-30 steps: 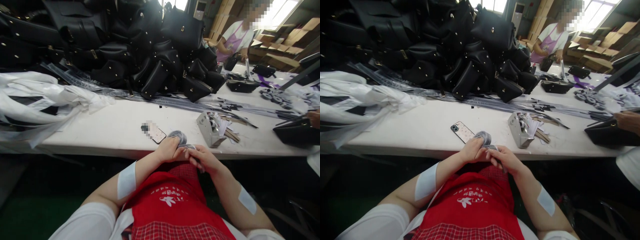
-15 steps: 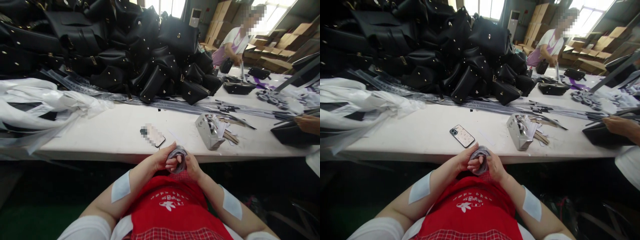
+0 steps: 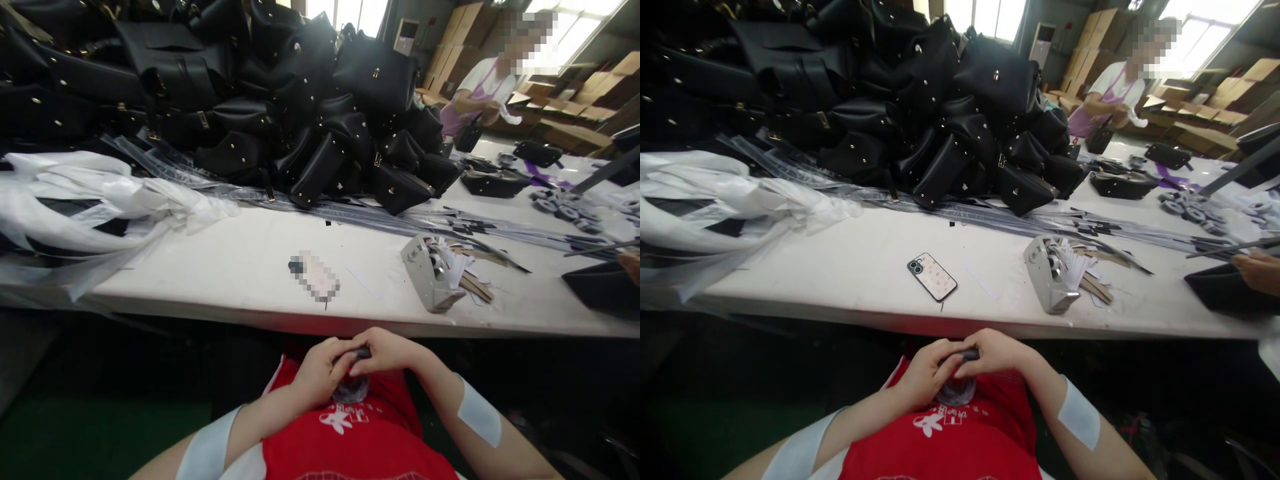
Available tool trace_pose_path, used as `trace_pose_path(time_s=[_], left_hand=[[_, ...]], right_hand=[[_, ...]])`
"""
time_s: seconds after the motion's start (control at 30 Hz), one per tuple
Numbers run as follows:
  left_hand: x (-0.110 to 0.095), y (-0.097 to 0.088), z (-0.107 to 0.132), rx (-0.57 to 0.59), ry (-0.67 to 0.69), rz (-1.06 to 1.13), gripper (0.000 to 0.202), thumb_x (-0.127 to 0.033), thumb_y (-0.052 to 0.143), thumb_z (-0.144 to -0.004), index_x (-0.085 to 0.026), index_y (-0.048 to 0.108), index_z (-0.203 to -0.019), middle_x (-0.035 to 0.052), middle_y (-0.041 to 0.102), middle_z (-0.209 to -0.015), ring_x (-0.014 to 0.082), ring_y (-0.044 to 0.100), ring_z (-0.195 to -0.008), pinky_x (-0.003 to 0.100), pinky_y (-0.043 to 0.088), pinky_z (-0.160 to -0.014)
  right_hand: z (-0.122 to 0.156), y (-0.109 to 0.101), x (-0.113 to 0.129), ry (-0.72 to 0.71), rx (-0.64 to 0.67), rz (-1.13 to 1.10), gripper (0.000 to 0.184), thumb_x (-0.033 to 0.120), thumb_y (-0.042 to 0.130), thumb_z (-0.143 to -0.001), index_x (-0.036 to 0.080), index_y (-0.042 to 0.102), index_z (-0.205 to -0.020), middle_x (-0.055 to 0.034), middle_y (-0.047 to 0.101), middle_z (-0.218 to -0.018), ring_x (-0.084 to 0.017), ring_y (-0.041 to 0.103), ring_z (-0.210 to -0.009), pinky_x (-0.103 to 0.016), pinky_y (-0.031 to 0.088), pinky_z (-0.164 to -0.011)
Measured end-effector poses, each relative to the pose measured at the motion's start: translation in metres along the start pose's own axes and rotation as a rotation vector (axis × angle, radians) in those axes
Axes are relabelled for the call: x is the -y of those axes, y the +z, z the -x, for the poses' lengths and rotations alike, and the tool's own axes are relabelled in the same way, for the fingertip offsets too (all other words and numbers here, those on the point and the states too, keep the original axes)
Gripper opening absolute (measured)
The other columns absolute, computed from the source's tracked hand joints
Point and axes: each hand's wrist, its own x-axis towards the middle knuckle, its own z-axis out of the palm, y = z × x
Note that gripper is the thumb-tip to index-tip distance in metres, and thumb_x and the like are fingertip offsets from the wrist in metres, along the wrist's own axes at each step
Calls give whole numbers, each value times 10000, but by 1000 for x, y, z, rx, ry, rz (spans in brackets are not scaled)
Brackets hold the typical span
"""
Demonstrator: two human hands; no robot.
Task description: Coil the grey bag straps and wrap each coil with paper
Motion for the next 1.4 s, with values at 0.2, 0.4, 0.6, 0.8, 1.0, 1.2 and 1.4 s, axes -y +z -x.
trace_pose_path(time_s=[0.2,0.4,0.6,0.8,1.0,1.2,1.4], left_hand=[[2,-9,4,30,-69,0,314,-373,454,-917,-203,715,-957,52,714,-971,189,631,-905,272,467,-847],[4,-12,2,-2,-124,62,294,-371,461,-900,-186,685,-856,34,704,-877,182,625,-823,250,462,-771],[6,-11,1,-6,-101,86,304,-388,464,-901,-183,686,-864,28,696,-862,174,619,-815,253,449,-770],[17,-17,-3,39,-173,291,396,-476,453,-896,-152,680,-885,39,682,-843,166,605,-774,259,461,-726],[36,-15,-3,140,-399,625,498,-621,526,-805,-145,602,-929,17,637,-708,131,579,-491,234,435,-466],[40,-10,-5,153,-387,608,481,-605,535,-813,-146,607,-936,32,661,-770,127,599,-500,230,446,-462],[35,-9,-8,139,-410,606,461,-588,537,-807,-144,606,-911,16,644,-709,123,573,-462,229,419,-442]], right_hand=[[-47,-50,-22,335,-669,485,318,397,526,-919,157,612,-1109,-102,659,-1047,-208,607,-943,-301,454,-846],[-74,-46,-34,460,-725,728,209,189,434,-942,131,635,-949,-172,633,-988,-270,579,-982,-349,431,-857],[-67,-64,-29,488,-715,711,253,180,447,-929,132,685,-859,-160,683,-896,-245,645,-830,-325,458,-729],[-25,-61,10,332,-702,417,320,398,434,-959,206,664,-1072,-38,701,-808,-171,641,-721,-259,473,-656],[23,-24,43,134,-480,-233,297,382,598,-843,184,695,-1041,-36,714,-781,-179,641,-703,-287,507,-675],[51,9,50,45,-258,-918,521,367,762,-729,176,623,-1193,-113,721,-1047,-250,678,-993,-341,543,-851],[58,48,54,92,-508,-886,286,469,637,-853,195,557,-837,-18,700,-610,-150,645,-442,-204,492,-399]])
